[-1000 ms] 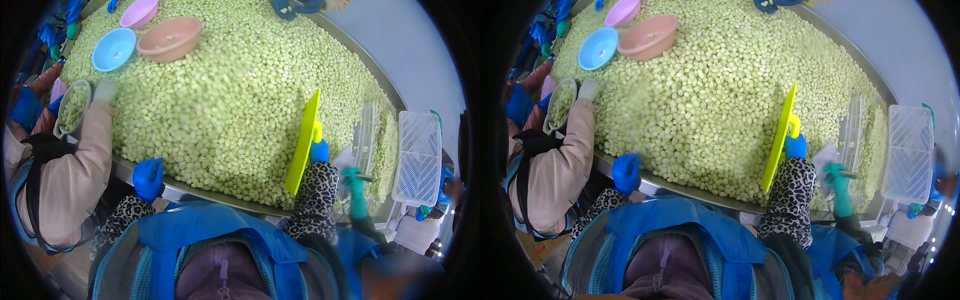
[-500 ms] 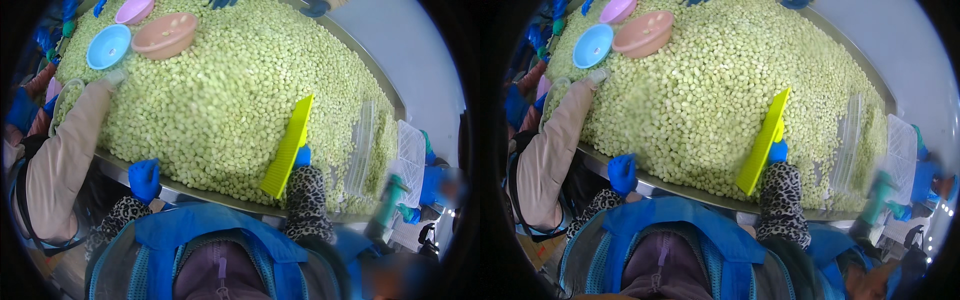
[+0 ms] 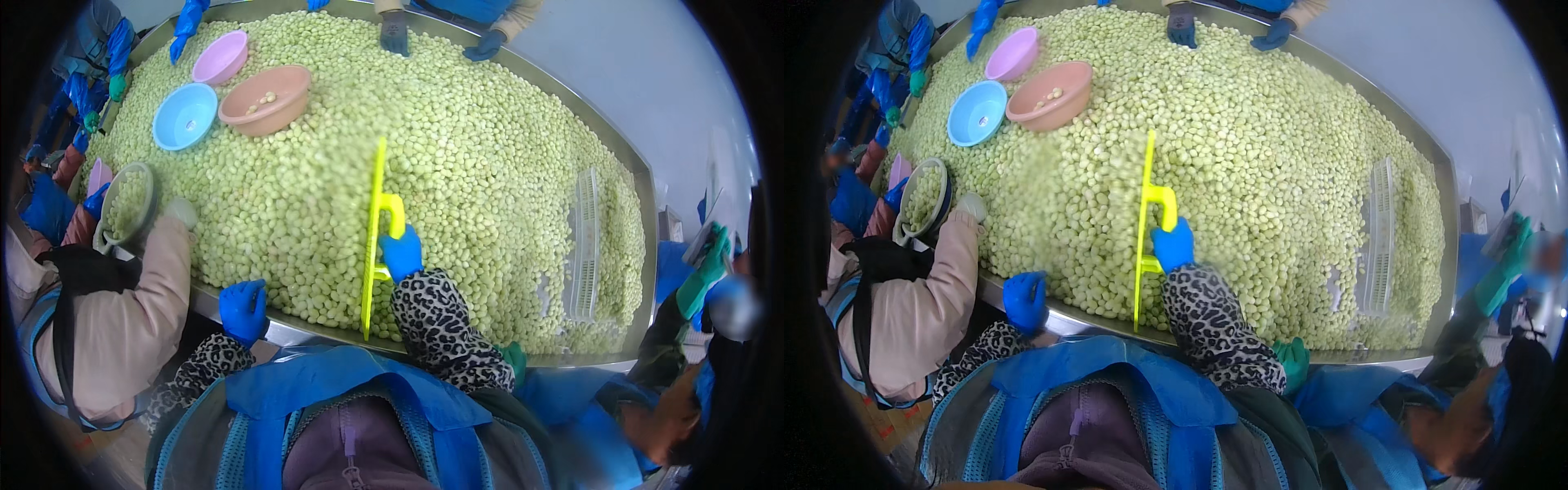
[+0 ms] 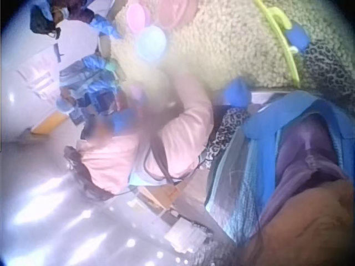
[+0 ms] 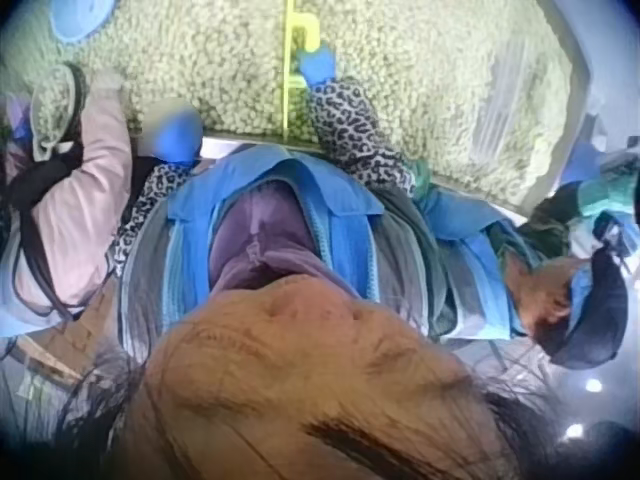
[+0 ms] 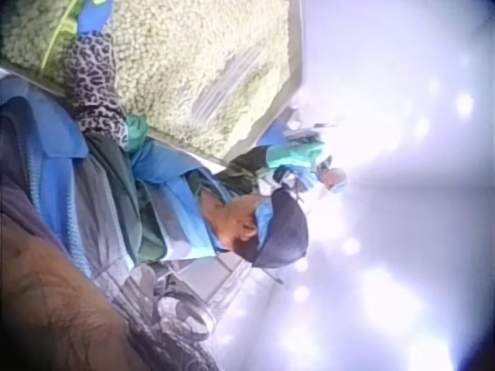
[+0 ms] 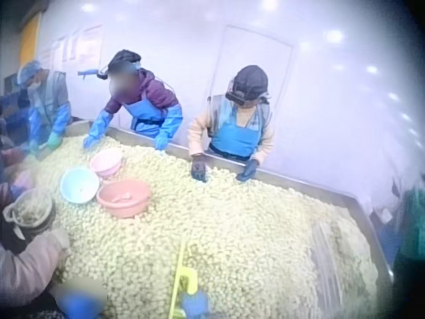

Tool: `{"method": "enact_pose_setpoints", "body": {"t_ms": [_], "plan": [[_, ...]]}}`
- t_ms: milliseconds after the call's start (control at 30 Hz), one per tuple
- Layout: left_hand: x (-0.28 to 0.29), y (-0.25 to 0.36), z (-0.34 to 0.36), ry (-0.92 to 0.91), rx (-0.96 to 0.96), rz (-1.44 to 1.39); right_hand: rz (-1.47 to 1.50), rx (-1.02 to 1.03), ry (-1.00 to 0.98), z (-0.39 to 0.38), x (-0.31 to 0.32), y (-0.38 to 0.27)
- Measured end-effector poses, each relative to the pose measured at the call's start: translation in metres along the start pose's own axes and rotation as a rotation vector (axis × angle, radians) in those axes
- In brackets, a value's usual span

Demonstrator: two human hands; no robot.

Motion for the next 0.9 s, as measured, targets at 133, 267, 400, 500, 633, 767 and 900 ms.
{"method": "enact_pose_setpoints", "body": {"t_ms": [133,267,400,500,633,767,900], "plan": [[0.001,-0.002,-0.002,0.022,0.000,-0.029,0.150,0.114,-0.065,-0.018,0.019,-0.080],[0.006,-0.001,-0.001,0.089,0.038,-0.104,0.216,0.121,0.022,0.037,0.083,-0.060],[0.002,-0.002,0.000,0.052,0.068,-0.035,0.009,0.025,0.204,0.109,0.177,-0.008],[-0.007,-0.011,-0.002,-0.052,0.078,0.005,-0.168,-0.056,0.215,0.134,0.212,-0.015],[-0.016,-0.019,0.001,-0.147,0.179,0.041,-0.280,-0.080,0.147,0.182,0.206,-0.002],[-0.013,-0.006,0.009,-0.128,0.178,0.081,-0.351,-0.054,0.045,0.215,0.188,-0.002],[-0.015,-0.009,0.005,-0.144,0.167,0.105,-0.211,0.043,-0.072,0.224,0.151,-0.015]]}}
Point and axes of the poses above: each hand's wrist, its own z-axis towards the middle knuckle, its own x-axis out of the back of the hand, y = z × x, the point moved 10 cm from there along z, towards the middle knuckle, and after that the axes turned 7 degrees about -z, right-handed, at the moved point
